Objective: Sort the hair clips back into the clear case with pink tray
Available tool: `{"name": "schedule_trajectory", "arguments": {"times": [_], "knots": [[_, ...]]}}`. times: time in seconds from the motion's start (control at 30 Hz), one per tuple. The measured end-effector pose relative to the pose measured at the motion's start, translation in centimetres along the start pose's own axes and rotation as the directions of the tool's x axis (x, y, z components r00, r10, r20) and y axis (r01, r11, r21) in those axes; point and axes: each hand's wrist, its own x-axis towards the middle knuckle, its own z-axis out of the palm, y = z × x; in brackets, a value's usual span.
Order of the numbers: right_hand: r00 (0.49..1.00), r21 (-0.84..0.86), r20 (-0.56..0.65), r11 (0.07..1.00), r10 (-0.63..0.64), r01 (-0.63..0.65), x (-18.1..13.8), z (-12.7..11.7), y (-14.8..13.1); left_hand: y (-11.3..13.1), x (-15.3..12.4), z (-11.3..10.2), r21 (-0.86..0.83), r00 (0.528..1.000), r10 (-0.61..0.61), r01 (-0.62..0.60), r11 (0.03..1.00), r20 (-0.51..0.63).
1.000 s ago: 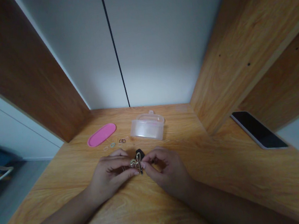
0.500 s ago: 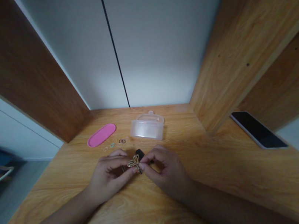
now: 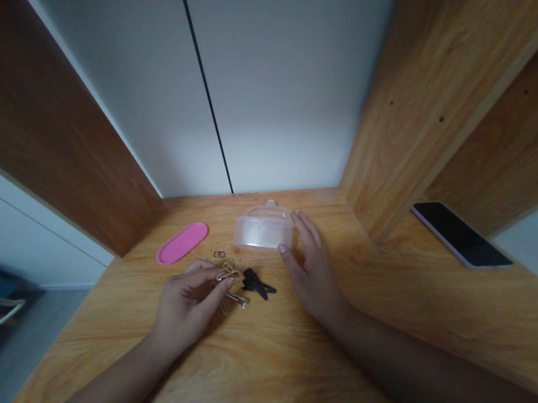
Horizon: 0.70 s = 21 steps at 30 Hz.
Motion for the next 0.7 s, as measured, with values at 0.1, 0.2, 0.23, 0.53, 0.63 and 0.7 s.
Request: {"name": "schedule_trajectory", "arguments": {"times": [0.1, 0.2, 0.23, 0.53, 0.63, 0.7], "knots": [[0.997, -0.034, 0.062, 0.999, -0.04, 0.042, 0.14, -0.03, 0.07, -0.2, -0.01, 0.08, 0.004, 1.0, -0.004, 0.004, 1.0, -0.01], [0.995, -0.047, 0.077, 0.997, -0.064, 0.068, 0.14, -0.09, -0.05, -0.44, -0.11, 0.16, 0.004, 1.0, -0.005, 0.005, 1.0, -0.008], [0.995, -0.041, 0.07, 0.996, -0.072, 0.075, 0.12, -0.1, -0.07, -0.49, -0.13, 0.16, 0.005, 1.0, -0.008, 0.008, 1.0, -0.006], [0.998, 0.053, -0.005, 0.997, -0.057, 0.058, -0.47, 0.09, -0.03, -0.38, -0.04, 0.02, 0.046, 1.0, -0.002, 0.003, 0.999, -0.031], [0.999, 0.1, -0.008, 0.994, -0.034, 0.035, -0.61, 0.24, -0.1, -0.54, -0.15, 0.01, 0.034, 0.998, -0.009, 0.011, 0.999, -0.067], [1.0, 0.137, -0.021, 0.99, -0.012, 0.015, -0.63, 0.35, -0.03, -0.58, -0.21, -0.01, 0.024, 0.996, -0.017, 0.019, 1.0, -0.088]]}}
